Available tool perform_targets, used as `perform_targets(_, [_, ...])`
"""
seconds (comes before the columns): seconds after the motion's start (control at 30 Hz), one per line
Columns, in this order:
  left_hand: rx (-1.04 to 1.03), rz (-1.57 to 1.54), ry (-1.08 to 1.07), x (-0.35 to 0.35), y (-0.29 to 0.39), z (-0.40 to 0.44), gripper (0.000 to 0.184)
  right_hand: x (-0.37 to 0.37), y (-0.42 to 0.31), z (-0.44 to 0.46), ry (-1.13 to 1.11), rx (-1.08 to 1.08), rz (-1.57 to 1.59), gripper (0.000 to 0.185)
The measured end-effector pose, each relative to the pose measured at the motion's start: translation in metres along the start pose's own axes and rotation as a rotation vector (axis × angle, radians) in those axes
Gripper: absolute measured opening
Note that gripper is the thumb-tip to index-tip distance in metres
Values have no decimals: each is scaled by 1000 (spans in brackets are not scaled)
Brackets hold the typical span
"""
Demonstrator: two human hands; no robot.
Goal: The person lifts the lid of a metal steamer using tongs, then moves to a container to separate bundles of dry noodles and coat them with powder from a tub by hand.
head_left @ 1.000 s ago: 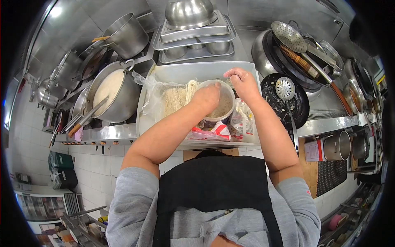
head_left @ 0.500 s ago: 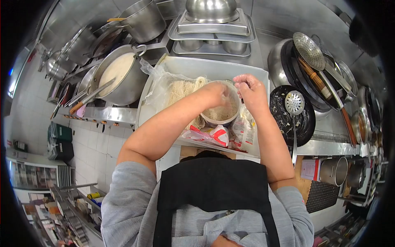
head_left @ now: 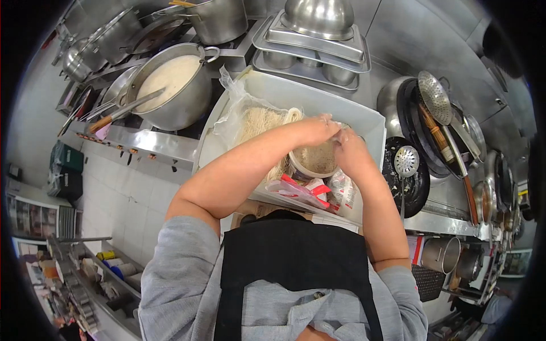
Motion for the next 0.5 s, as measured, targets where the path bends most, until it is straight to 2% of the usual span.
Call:
perform_targets(0.07, [149,-401,121,13,-15,-8,52,-11,-11,0,-153,30,-18,38])
perform_targets(0.1, [132,-417,117,23,-19,-9,52,-14,-13,4,-155,18,-38,38])
perform_targets(0.17, [-39,-302,71,48,-22,-8,49,-43,-17,12,-388,19,22,44])
perform_targets(0.2, [-55,-318,75,55,-28,-9,49,-55,-15,15,-391,10,1,44])
perform_targets(0.27, [-128,-488,104,70,-39,-12,39,-81,-13,17,-445,79,-208,54])
perform_targets(0.3, [-141,-511,108,74,-43,-13,39,-86,-14,18,-456,70,-229,54])
perform_targets(0.37, [-71,-957,267,86,-62,-15,26,-96,-17,19,-501,127,-436,50])
perform_targets(0.4, [-72,-986,266,89,-64,-15,26,-101,-13,20,-524,118,-451,50])
perform_targets(0.47, [-68,-1059,344,99,-69,-15,23,-100,-18,23,-380,263,-375,34])
perform_targets(0.5, [-55,-1080,363,101,-71,-17,24,-101,-19,25,-392,259,-386,34])
Point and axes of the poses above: each hand's wrist, its own z-axis towards the middle knuckle, its own x-axis out of the back of the hand, y = z × x, the point moved 7 cm from there along z, towards the middle knuckle, and after that the axes turned 3 degrees about x, right-handed, at the moved point
